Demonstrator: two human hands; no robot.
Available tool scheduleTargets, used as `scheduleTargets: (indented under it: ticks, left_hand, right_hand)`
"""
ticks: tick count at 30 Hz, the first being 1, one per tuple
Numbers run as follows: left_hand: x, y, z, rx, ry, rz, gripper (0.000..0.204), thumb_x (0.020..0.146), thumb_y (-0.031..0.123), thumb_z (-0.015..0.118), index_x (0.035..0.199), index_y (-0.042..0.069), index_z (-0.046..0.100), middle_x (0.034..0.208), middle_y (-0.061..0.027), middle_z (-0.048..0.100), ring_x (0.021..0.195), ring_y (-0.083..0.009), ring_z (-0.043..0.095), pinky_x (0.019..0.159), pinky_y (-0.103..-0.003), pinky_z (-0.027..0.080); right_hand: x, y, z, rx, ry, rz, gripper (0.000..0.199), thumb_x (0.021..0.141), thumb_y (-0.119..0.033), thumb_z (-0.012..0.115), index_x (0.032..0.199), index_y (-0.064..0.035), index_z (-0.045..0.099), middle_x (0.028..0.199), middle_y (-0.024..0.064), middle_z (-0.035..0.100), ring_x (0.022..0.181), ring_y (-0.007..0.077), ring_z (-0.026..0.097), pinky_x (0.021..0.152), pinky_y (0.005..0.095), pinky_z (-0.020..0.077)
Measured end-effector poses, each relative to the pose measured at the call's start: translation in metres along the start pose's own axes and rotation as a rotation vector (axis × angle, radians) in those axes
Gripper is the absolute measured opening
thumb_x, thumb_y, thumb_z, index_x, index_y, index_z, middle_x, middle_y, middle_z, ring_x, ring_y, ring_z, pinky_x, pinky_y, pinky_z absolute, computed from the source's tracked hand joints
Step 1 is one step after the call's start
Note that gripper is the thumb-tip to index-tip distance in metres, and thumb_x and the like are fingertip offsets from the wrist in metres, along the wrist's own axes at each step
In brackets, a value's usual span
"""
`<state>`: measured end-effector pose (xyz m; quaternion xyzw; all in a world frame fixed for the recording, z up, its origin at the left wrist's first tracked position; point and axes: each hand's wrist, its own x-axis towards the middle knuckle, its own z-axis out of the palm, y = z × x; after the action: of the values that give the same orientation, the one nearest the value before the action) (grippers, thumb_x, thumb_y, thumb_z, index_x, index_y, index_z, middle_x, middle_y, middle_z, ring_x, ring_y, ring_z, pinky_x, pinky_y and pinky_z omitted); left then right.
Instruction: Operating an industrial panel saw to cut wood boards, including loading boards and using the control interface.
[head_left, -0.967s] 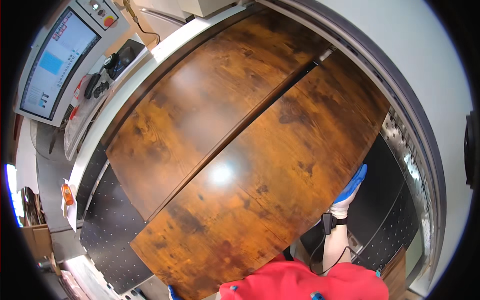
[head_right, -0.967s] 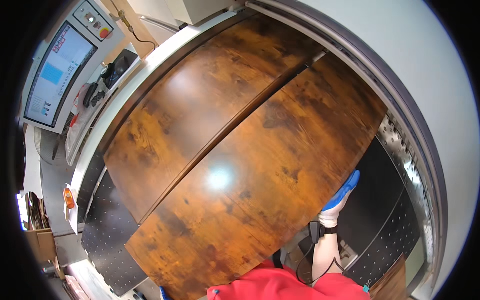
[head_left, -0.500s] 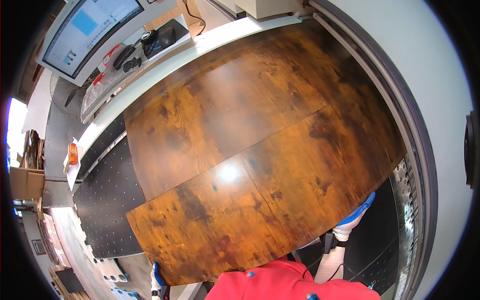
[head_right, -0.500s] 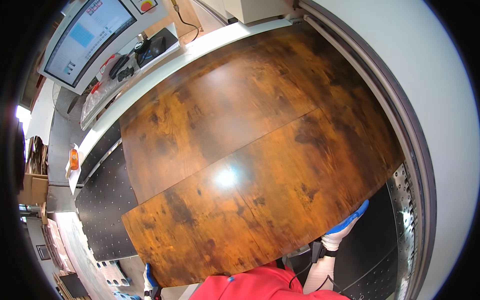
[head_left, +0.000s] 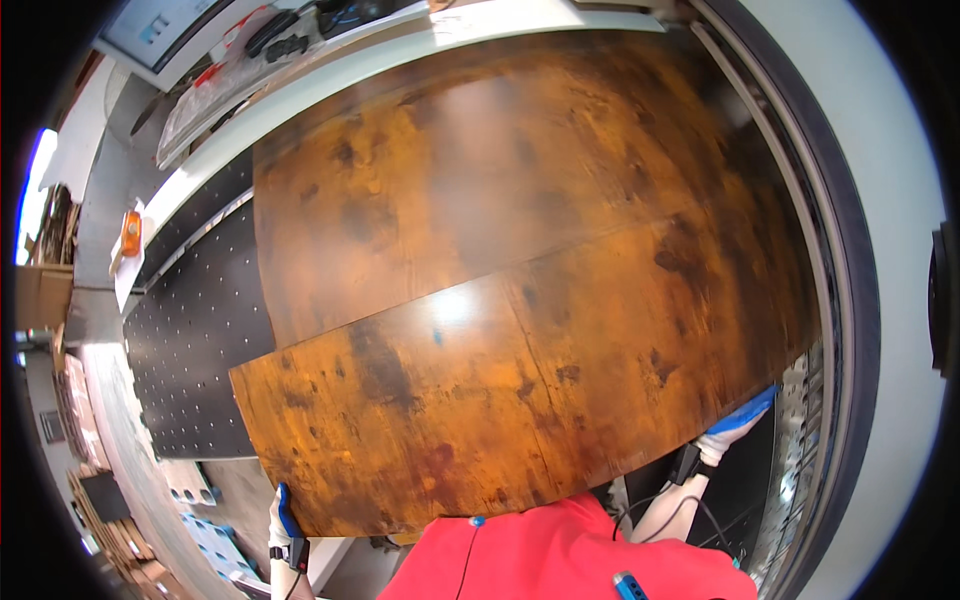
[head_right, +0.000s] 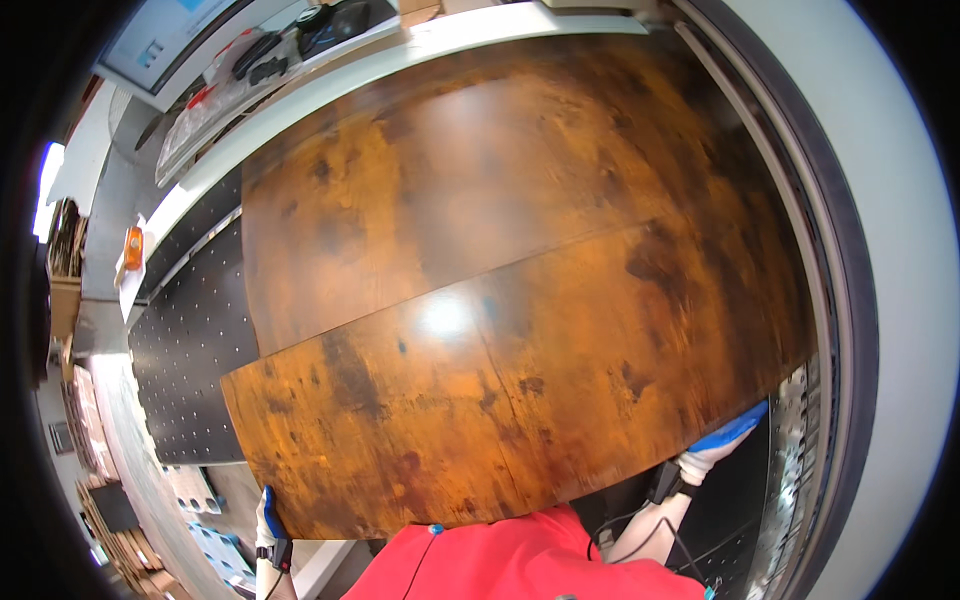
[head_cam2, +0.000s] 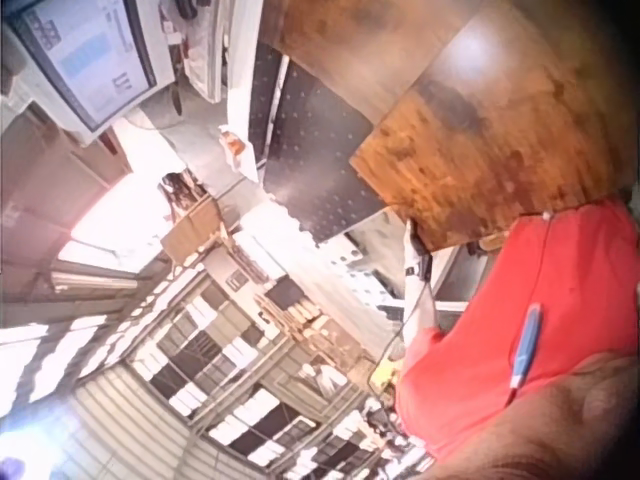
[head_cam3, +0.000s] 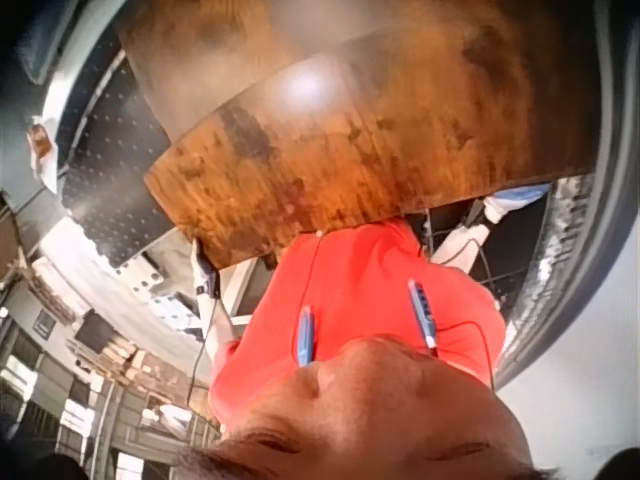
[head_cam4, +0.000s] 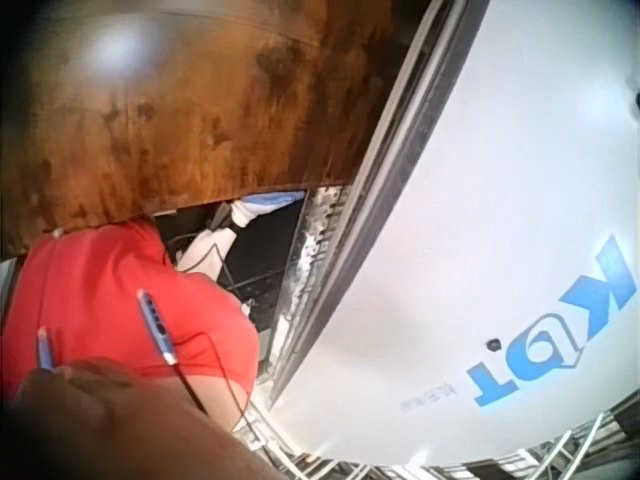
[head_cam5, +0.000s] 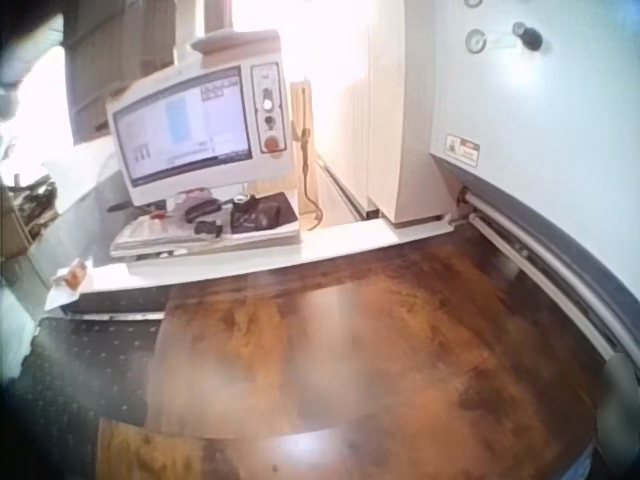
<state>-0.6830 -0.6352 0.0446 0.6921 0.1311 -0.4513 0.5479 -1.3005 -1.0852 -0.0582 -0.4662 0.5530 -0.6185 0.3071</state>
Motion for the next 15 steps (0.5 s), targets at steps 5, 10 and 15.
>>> scheduleTargets:
  ticks: [5, 10, 15]
  left_hand:
    - [0.003, -0.007, -0.002, 0.022, 0.008, 0.015, 0.058, 0.104, 0.039, 0.050, 0.147, 0.000, 0.044, 0.144, -0.0152, 0.055, 0.128, -0.0306, 0.056, 0.111, -0.045, 0.044]
    - [-0.005, 0.000, 0.023, -0.223, -0.061, -0.075, 0.054, 0.104, 0.032, 0.051, 0.146, -0.001, 0.044, 0.143, -0.0160, 0.056, 0.128, -0.0295, 0.057, 0.111, -0.043, 0.044]
    - [0.003, -0.019, 0.041, -0.253, -0.081, -0.187, 0.053, 0.104, 0.034, 0.051, 0.145, 0.000, 0.047, 0.142, -0.0163, 0.057, 0.129, -0.0289, 0.057, 0.111, -0.044, 0.044]
  right_hand:
    - [0.028, 0.000, -0.021, -0.247, -0.075, -0.114, 0.067, 0.108, -0.043, 0.035, 0.160, -0.0054, 0.018, 0.167, 0.0109, 0.017, 0.151, 0.0267, 0.024, 0.124, 0.0459, 0.0186]
    - [0.079, 0.026, -0.058, 0.173, -0.021, 0.177, 0.059, 0.109, -0.035, 0.038, 0.158, -0.0037, 0.026, 0.162, 0.0125, 0.030, 0.145, 0.0274, 0.035, 0.123, 0.0406, 0.0234]
    - [0.164, 0.091, -0.128, -0.715, -0.202, -0.347, 0.053, 0.106, -0.034, 0.049, 0.148, -0.0023, 0.041, 0.153, 0.0175, 0.042, 0.135, 0.0314, 0.046, 0.115, 0.0448, 0.0347]
